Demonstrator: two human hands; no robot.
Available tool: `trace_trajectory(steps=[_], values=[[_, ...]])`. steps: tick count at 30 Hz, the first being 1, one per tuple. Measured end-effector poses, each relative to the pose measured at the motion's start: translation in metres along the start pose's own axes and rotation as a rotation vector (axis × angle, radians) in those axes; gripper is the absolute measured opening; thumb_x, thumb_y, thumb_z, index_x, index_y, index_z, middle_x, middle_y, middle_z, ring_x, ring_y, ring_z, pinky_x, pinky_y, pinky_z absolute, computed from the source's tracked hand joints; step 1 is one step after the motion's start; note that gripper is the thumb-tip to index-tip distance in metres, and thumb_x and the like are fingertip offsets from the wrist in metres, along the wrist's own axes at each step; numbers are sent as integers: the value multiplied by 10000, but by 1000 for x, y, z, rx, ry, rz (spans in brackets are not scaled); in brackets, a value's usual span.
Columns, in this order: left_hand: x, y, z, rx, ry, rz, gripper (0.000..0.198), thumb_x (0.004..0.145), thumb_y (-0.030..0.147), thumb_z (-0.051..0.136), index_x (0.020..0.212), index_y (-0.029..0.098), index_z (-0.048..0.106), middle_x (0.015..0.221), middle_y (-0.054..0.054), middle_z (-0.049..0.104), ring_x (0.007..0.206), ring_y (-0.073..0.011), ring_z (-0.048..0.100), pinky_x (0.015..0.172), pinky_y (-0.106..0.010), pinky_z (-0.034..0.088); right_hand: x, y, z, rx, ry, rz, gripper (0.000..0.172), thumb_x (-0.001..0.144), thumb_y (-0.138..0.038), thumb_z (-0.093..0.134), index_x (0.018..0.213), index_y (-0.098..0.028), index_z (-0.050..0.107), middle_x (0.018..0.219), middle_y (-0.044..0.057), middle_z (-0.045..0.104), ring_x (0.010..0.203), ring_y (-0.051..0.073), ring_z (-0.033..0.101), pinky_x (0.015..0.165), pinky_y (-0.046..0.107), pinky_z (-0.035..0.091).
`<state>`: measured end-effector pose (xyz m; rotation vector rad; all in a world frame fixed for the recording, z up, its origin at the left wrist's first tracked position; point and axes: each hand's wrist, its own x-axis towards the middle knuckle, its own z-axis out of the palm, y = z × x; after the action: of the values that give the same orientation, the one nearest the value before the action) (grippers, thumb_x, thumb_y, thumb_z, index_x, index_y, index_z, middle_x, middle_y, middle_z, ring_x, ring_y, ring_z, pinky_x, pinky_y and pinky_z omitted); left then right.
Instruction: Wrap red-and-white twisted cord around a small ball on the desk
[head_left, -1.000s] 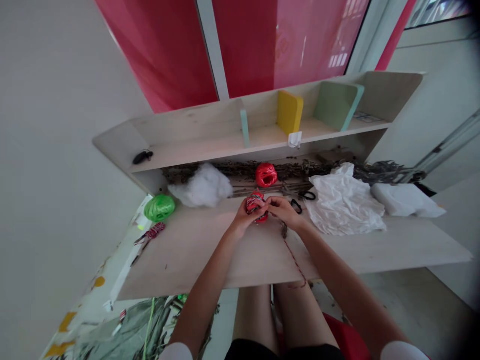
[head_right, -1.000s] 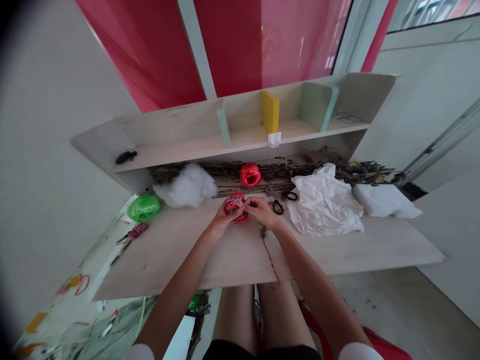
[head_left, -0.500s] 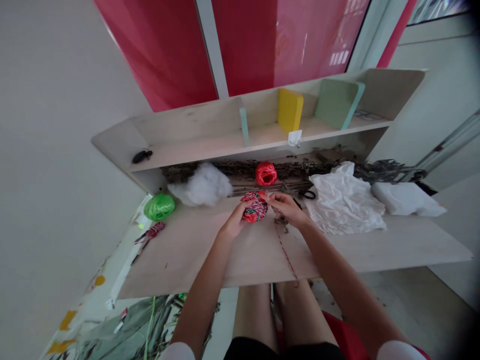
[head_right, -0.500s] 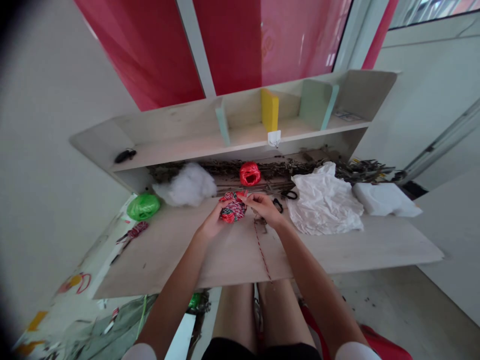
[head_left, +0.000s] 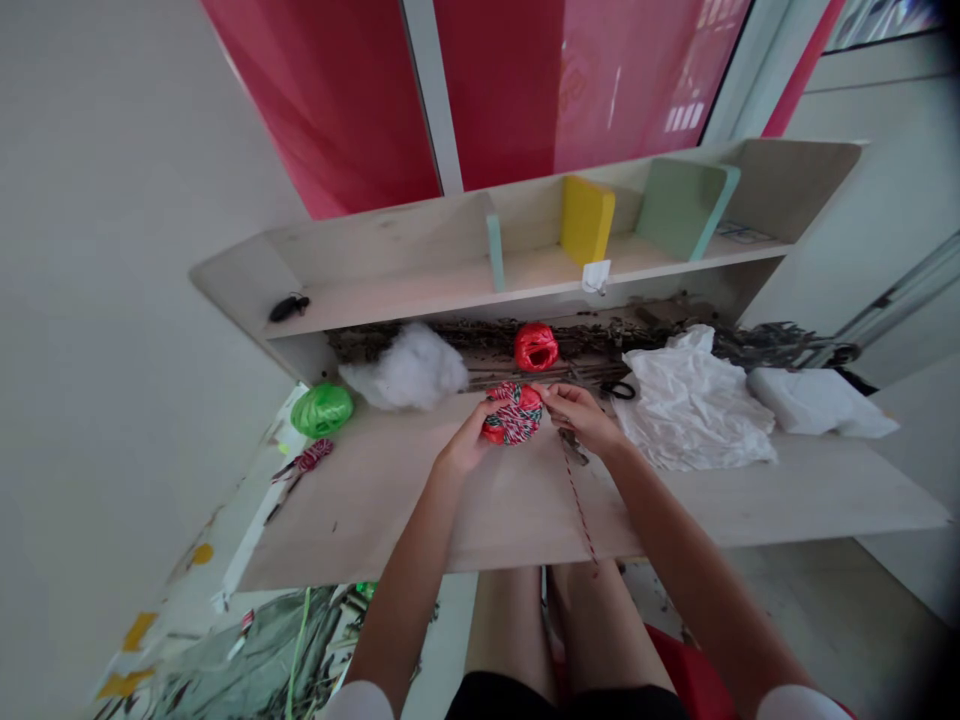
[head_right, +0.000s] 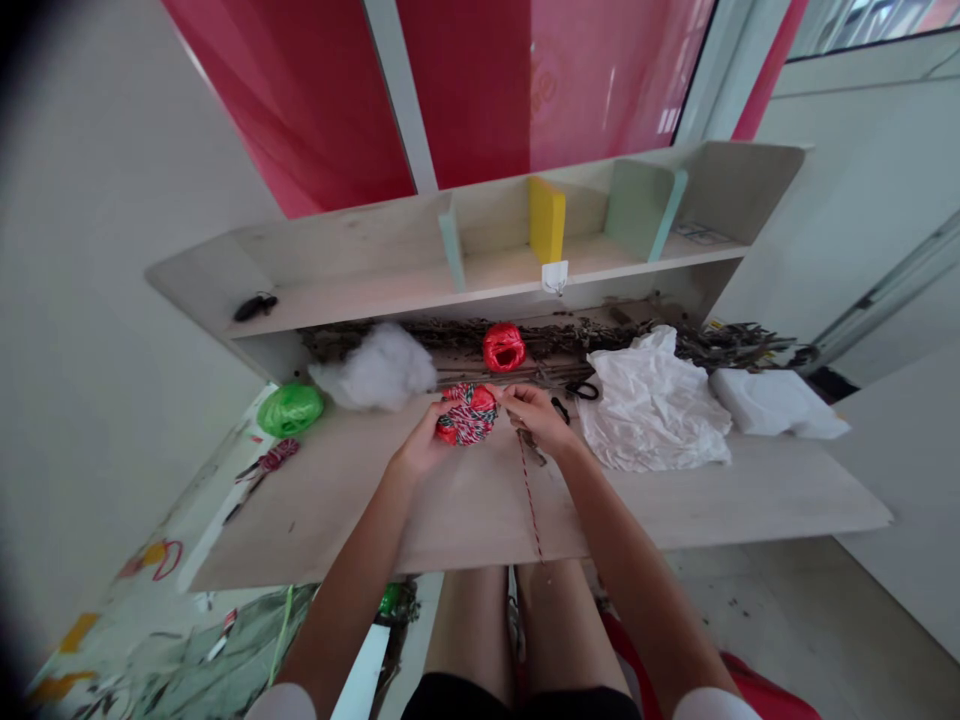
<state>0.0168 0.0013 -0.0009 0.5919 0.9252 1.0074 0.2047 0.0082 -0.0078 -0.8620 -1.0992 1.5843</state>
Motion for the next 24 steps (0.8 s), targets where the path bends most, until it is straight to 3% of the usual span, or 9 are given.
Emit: trace_trajectory(steps=[4, 8, 16, 19, 24], values=[[1, -1, -4, 0, -55, 14, 224, 661, 250, 695, 862, 153, 712, 933, -85, 742, 958, -237, 667, 885, -348, 511, -1, 0, 0, 25, -56, 13, 497, 635, -543, 790, 600, -179, 454, 512, -100, 251, 433, 21, 134, 417, 210, 84], [3, -3, -9, 13, -61, 18, 202, 682, 299, 705, 839, 174, 714, 861, -48, 736, 868, -201, 665, 768, -291, 514, -3, 0, 3, 17, -106, 40, 523, 618, -582, 783, 604, -178, 452, 531, -87, 305, 438, 25, 167, 406, 202, 115], [1, -8, -1, 220, -177, 194, 544, 534, 575, 809, 838, 133, 721, 729, -52, 685, 640, -142, 581, 560, -233, 431, -4, -2, 3, 39, -46, 74, 533, 611, -633, 759, 628, -185, 470, 507, -80, 346, 420, 38, 257, 377, 180, 186], [2, -10, 5, 307, -93, 293, 581, 536, 590, 799, 892, 137, 724, 813, -54, 703, 674, -144, 595, 592, -240, 464, -5, -6, 1, 73, -24, 55, 558, 572, -613, 792, 617, -186, 435, 515, -84, 353, 415, 30, 262, 371, 175, 169], [6, -12, 7, 372, 168, 439, 358, 655, 486, 757, 809, 165, 716, 798, -24, 693, 694, -142, 611, 664, -256, 508, -6, -7, 4, 21, -36, 3, 557, 600, -558, 800, 587, -189, 383, 502, -95, 308, 414, 21, 198, 392, 192, 125]])
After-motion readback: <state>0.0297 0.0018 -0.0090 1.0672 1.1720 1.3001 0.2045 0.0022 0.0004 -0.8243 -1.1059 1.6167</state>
